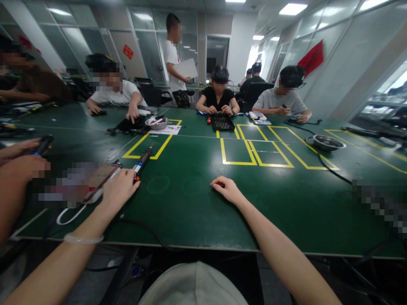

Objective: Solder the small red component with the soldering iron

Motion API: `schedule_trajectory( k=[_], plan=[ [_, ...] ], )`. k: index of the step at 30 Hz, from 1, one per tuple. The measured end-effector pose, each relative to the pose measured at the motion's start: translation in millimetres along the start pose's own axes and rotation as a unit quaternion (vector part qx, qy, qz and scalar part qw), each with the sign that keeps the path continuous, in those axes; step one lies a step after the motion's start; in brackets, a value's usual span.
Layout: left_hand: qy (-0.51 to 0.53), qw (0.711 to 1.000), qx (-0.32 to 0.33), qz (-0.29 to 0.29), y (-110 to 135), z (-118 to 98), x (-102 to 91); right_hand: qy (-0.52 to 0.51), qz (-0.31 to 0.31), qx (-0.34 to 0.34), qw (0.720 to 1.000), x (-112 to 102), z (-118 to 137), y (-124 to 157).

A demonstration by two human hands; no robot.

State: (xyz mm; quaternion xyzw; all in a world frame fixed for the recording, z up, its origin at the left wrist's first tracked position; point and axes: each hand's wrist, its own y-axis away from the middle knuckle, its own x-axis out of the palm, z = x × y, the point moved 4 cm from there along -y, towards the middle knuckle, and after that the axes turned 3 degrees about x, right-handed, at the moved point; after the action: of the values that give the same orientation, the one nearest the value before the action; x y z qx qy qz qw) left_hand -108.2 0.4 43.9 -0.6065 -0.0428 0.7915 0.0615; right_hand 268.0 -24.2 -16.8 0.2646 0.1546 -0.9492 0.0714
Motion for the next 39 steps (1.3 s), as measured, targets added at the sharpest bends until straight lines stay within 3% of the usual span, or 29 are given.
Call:
schedule_trajectory(
  k=[5,9,12,16,19,23,27,31,39],
  plan=[
    [0.024,0.999,-0.025,0.036,-5,6,-2.1,-0.002,0.0,0.003,1.0,-1,2,0],
    [0.088,0.996,-0.014,-0.003,-11,-6,-19.7,-0.003,0.002,0.0,1.0,0,1,0],
    [0.262,0.963,0.067,-0.014,-14,-45,-35.5,-0.004,0.001,-0.001,1.0,0,0,0],
    [0.494,0.841,0.218,0.04,-15,-125,-52.9,-0.015,0.0,0.005,1.0,-1,-2,-1],
    [0.552,0.783,0.274,0.089,-13,-177,-57.1,-0.075,0.0,0.024,0.997,-2,-6,-2],
    [0.577,0.754,0.296,0.103,-8,-215,-50.7,-0.186,-0.013,0.052,0.981,-6,-9,-5],
    [0.602,0.728,0.308,0.113,-1,-227,-38.6,-0.215,-0.008,0.063,0.975,-8,-7,-6],
    [0.606,0.721,0.314,0.12,3,-228,-30.8,-0.239,0.011,0.056,0.969,-5,-4,-5],
    [0.689,0.665,0.249,0.144,-4,-228,-21.1,-0.286,0.001,0.058,0.956,-2,-8,-6]
  ],
)
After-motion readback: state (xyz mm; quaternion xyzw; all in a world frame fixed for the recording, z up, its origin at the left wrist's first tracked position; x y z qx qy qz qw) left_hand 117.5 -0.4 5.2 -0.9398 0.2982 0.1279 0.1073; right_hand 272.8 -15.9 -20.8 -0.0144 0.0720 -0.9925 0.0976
